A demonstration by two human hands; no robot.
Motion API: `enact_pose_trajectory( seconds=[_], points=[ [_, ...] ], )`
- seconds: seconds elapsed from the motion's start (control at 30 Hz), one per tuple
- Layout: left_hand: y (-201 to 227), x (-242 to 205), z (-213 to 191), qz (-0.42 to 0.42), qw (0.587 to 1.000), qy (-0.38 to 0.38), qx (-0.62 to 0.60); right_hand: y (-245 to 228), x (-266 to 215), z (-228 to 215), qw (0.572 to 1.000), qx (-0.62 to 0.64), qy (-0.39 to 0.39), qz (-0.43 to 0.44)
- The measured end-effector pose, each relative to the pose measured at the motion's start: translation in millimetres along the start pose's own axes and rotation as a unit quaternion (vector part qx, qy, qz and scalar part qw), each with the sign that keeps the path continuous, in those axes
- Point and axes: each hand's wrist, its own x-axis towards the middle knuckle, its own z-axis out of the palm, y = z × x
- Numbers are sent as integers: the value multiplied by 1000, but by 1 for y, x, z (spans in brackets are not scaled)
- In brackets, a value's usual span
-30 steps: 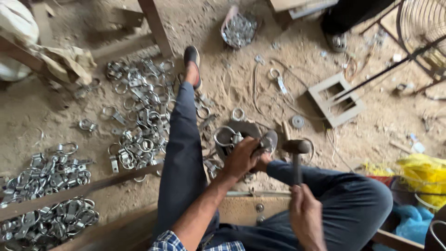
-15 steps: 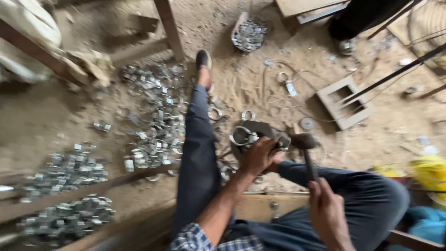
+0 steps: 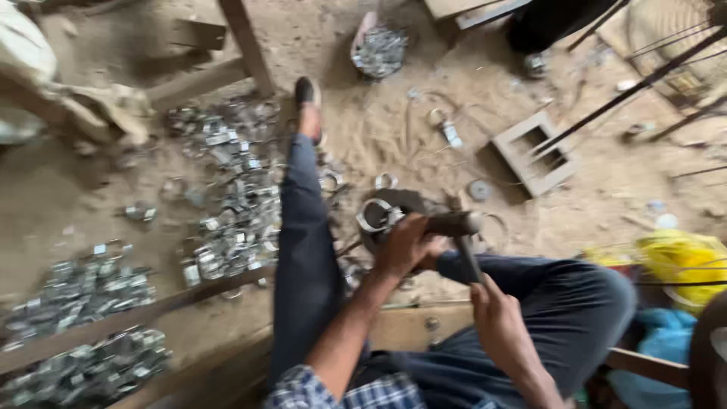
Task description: The person sits on the ground and uses a hammer to strike a metal shackle held on a metal block. They repeatedly adjust the shackle's position and strike it to shape or secure it.
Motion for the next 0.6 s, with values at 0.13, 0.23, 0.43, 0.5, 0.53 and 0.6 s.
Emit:
enact_pose_trajectory(
  seconds=[0.13,0.23,0.43,0.5,0.53,0.6],
  points=[
    [1,-7,-3,-14,999,0,35,3,-19,18,927,334,-17,167],
    [0,2,-9,-165,980,-77,-84,0,-22,11,889,429,-47,153],
    [14,-14,-38,-131,975,110,-140,-16,30,-8,865,473,-36,161],
    [16,-27,-64,-222,959,121,-129,-9,45,-4,885,430,-20,178],
    [16,-33,-76,-265,947,124,-132,-1,50,1,884,430,-20,180],
    [14,-48,-94,-287,939,162,-101,20,62,15,883,431,-21,183]
  ],
)
